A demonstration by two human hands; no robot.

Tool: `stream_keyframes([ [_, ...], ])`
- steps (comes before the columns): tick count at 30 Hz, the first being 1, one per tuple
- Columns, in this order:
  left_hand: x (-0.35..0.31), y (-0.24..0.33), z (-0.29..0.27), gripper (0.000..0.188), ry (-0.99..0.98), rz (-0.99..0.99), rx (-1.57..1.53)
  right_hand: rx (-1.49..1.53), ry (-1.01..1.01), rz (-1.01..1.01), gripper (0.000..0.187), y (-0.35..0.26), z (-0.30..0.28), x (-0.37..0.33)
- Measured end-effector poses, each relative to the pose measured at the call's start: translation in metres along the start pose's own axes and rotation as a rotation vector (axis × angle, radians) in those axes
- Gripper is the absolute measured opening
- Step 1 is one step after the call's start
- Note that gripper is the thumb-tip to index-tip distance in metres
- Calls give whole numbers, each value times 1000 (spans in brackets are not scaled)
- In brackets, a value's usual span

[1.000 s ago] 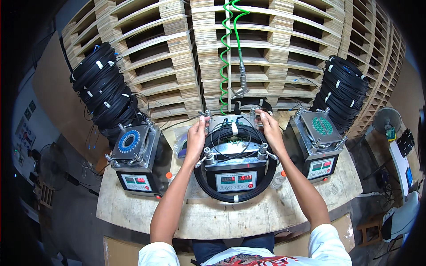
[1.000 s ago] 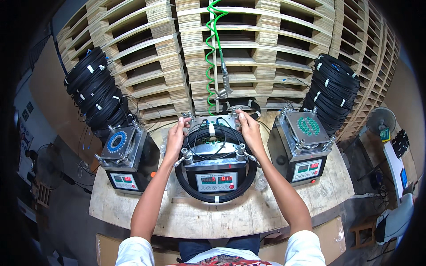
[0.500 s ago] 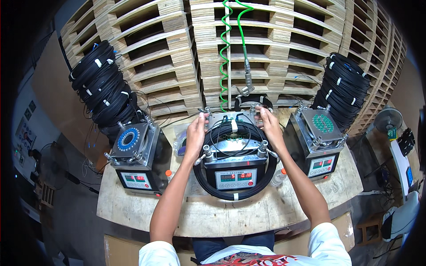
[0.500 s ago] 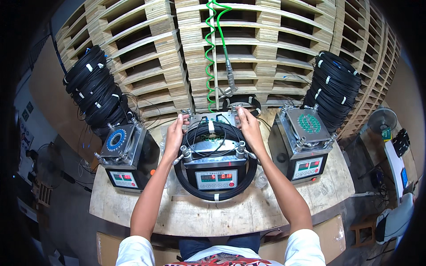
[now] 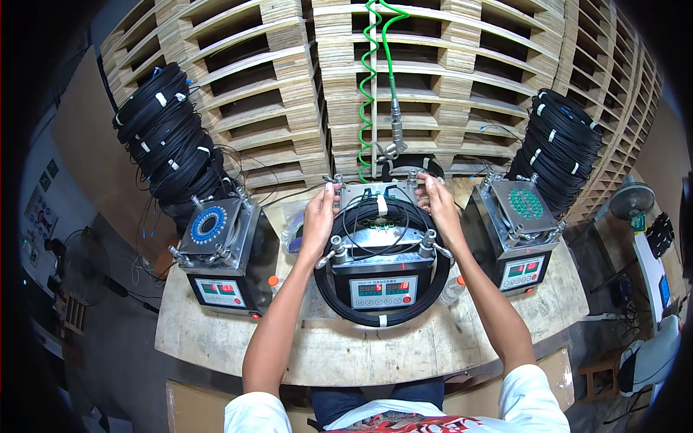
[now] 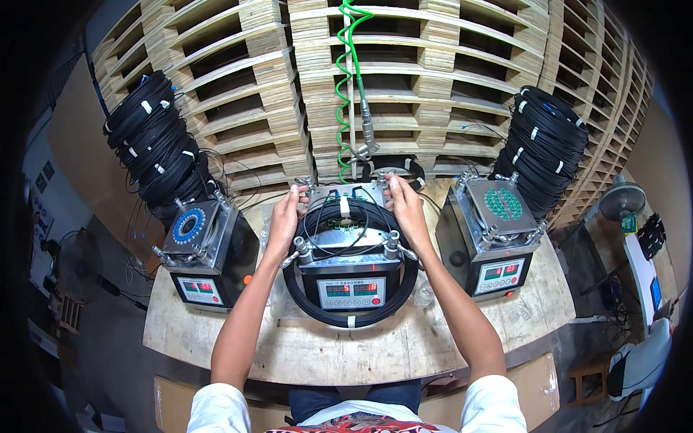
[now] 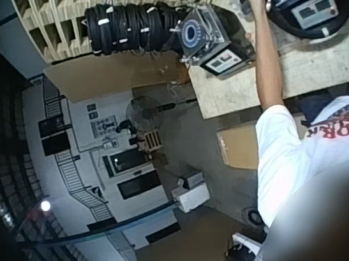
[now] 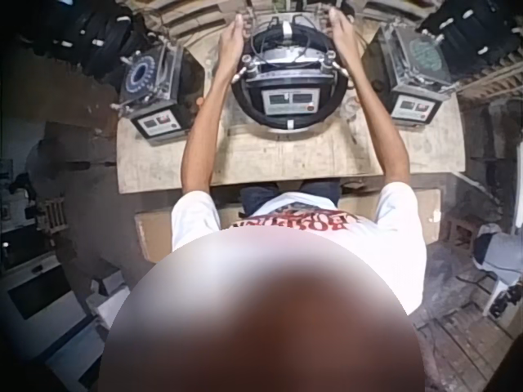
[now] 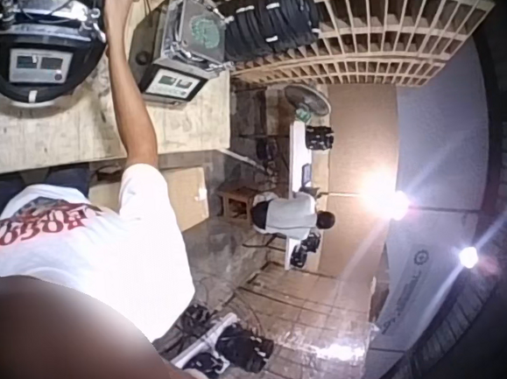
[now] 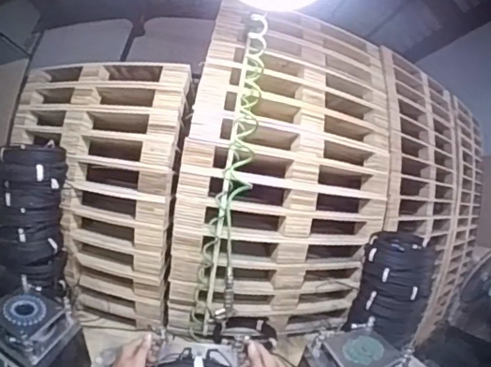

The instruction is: Placing wire coils on processing machines, adjusting settings, and rotating between work stations.

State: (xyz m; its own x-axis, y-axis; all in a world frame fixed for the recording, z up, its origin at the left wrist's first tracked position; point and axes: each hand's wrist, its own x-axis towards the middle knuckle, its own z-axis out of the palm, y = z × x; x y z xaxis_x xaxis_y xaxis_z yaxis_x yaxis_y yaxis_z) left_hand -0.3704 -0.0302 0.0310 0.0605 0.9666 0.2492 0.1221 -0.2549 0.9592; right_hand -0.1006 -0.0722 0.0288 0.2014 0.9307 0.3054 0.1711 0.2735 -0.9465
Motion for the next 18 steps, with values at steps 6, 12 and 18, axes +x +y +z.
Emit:
stream_keyframes([
  [6, 0, -3, -3, 54, 6, 70, 4, -43, 26, -53, 52, -3, 5, -1],
  [12, 2, -3, -3, 54, -5, 58, 38, -28, 12, -74, 46, 2, 3, 1],
  [18, 1, -4, -1, 53, -15, 45, -6, 76, -22, 8, 47, 6, -1, 1],
])
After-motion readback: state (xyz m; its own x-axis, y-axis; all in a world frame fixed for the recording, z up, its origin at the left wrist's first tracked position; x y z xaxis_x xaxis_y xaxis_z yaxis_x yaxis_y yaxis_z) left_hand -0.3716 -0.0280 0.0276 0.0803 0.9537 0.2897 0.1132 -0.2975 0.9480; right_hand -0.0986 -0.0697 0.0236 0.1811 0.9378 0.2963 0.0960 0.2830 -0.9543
